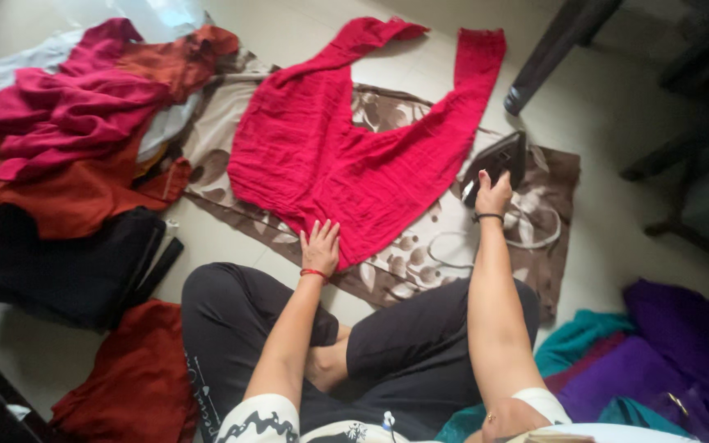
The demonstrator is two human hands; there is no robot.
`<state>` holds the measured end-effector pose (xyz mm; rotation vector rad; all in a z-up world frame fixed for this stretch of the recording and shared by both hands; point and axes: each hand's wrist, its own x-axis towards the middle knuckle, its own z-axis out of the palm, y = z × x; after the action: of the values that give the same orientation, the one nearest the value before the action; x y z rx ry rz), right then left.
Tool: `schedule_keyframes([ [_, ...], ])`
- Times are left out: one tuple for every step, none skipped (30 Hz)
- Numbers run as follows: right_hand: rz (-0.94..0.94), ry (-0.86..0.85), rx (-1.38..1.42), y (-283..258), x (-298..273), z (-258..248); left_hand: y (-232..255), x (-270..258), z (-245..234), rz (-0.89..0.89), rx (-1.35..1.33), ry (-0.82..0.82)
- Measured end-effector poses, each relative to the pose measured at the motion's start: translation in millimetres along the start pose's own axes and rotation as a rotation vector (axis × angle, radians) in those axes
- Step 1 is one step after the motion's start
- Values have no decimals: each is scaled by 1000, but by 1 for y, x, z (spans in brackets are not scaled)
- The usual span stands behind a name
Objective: The person irons a red garment on a patterned mat laid on the floor. They smooth the fabric with their hands and use an electric iron to press the material, moving the iron back and forth across the surface. The person adjusts the garment's position and continues ironing different sections.
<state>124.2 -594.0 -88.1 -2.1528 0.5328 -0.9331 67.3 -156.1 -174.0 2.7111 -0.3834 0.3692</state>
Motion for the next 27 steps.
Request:
schedule_keyframes([
  [-35, 0, -12, -5, 3, 3, 0, 0, -1, -12, 5, -11],
  [-44, -27, 40, -13, 4, 7, -2, 2, -1, -15, -4, 2],
  [-49, -51, 84, -21, 3, 7, 0, 1, 0, -14, -19, 9],
  [-53, -75, 127, -30, 1, 7, 0, 2, 1, -12, -34, 16],
  [115, -158, 423, -40, -1, 6, 0, 2, 3, -9, -44, 44],
  [286, -240, 717, -53, -6, 10, -2, 4, 4, -6, -53, 72],
  [461, -321, 1009, -66, -14, 17, -2, 4, 6, -5, -63, 99],
  [507, -346, 1072, -76, -23, 24, -2, 6, 9, -23, -80, 126],
  [556, -373, 1139, -85, -34, 31, -3, 8, 10, -43, -93, 152],
  [591, -407, 1187, -92, -45, 42, -3, 6, 10, -62, -105, 178],
  [624, -437, 1241, -98, -54, 55, -4, 6, 8, -86, -119, 205],
  [678, -486, 1207, -102, -69, 67, -4, 5, 6, -109, -134, 232],
  [728, -534, 1174, -103, -83, 79, -3, 6, 4, -129, -149, 262],
  [790, -562, 1207, -105, -95, 93, -3, 7, 1, -140, -163, 295],
  [854, -592, 1236, -110, -107, 105, -3, 7, -1, -155, -178, 328],
  [918, -622, 1266, -111, -115, 115, -4, 8, -4, -169, -193, 361],
  [977, -667, 1235, -108, -120, 124, -4, 8, -6, -196, -227, 379],
  [1036, -712, 1203, -106, -124, 131, -4, 8, -8, -224, -261, 397],
  [1094, -757, 1168, -104, -127, 138, -4, 9, -9, -253, -296, 416],
  [1051, -778, 1142, -101, -132, 142, -4, 10, -10, -279, -328, 433],
  [1006, -802, 1116, -99, -135, 146, -4, 11, -10, -306, -360, 454],
  [959, -825, 1090, -98, -137, 149, -5, 13, -10, -332, -392, 475],
  [949, -794, 1090, -98, -137, 152, -7, 13, -9, -377, -434, 480],
  [938, -764, 1090, -97, -135, 154, -8, 13, -7, -423, -475, 486],
  [928, -730, 1088, -95, -134, 154, -10, 11, -4, -466, -519, 489],
  [894, -712, 1108, -93, -131, 154, -15, 10, -2, -468, -597, 451],
  [862, -691, 1127, -91, -129, 152, -21, 10, 0, -468, -677, 410],
])
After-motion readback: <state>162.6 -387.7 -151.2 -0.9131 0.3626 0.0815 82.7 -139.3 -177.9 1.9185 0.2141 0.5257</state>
